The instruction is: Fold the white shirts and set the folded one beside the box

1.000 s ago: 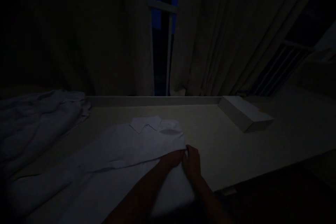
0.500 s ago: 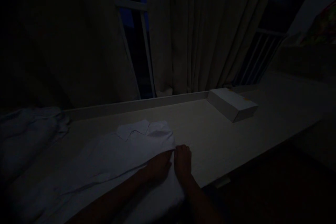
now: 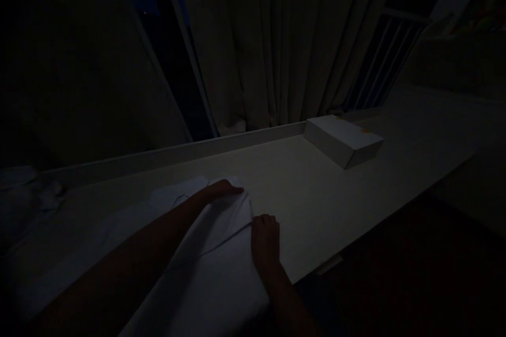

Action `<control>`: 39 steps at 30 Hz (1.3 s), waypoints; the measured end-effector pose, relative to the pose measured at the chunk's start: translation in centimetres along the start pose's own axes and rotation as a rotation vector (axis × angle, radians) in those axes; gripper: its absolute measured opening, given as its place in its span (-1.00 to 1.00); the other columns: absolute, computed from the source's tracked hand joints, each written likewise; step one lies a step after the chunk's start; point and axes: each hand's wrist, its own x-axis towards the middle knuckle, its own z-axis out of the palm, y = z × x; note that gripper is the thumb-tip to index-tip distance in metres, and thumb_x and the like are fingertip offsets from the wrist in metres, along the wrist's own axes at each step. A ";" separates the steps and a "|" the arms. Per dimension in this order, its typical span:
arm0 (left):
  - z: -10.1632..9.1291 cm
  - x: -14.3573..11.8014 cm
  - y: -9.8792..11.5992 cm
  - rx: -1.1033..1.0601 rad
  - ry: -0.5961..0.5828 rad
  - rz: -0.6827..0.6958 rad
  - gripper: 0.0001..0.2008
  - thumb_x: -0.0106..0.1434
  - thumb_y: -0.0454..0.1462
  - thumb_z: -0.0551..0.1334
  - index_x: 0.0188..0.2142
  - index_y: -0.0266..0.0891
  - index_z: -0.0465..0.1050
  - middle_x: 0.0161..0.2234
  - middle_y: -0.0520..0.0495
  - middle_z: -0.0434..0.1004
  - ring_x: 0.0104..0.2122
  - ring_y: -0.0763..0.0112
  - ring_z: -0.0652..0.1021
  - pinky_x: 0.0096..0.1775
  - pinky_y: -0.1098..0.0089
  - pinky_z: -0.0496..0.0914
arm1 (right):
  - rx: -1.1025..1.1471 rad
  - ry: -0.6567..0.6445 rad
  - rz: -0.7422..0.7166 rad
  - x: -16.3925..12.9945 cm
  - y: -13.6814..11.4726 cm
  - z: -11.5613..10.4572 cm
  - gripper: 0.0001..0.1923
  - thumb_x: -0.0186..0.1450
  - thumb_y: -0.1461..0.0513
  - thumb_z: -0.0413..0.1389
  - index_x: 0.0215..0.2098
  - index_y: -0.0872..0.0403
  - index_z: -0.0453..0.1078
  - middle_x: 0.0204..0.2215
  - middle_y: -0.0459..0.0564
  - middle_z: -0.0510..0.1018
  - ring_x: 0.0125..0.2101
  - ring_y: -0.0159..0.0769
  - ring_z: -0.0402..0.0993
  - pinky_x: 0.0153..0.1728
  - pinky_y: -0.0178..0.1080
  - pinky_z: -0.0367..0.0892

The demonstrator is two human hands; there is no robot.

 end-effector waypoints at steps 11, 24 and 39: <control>2.2 0.8 -3.4 -0.007 -0.011 0.045 -0.53 0.14 0.10 0.15 -0.48 -0.29 0.45 -0.50 -0.02 0.46 -0.43 0.42 0.46 -0.43 0.45 0.19 | -0.191 -0.060 -0.028 0.3 -0.4 -0.6 -0.72 0.31 0.42 -0.02 -0.12 0.06 0.44 -0.17 0.12 0.51 -0.17 -0.09 0.33 -0.18 -0.08 0.21; 4.0 3.5 -1.7 0.097 0.122 -0.051 -0.43 0.12 0.21 0.12 -0.31 -0.24 0.51 -0.17 -0.28 0.58 -0.19 0.17 0.56 -0.35 0.39 0.26 | -0.211 -0.115 -0.193 -0.6 -2.2 0.8 -0.61 0.30 0.43 -0.02 0.05 0.18 0.41 0.03 0.21 0.47 0.04 -0.04 0.29 0.07 0.03 0.15; 4.6 3.8 -2.2 0.155 0.208 -0.054 -0.30 0.22 0.26 -0.09 -0.27 -0.20 0.58 -0.24 -0.26 0.61 -0.22 0.15 0.57 -0.31 0.32 0.30 | -0.305 -0.513 -0.106 13.3 -4.1 0.5 -0.43 0.39 0.25 -0.20 0.36 0.12 -0.07 -0.17 0.25 0.56 -0.17 -0.10 0.50 -0.13 -0.03 0.17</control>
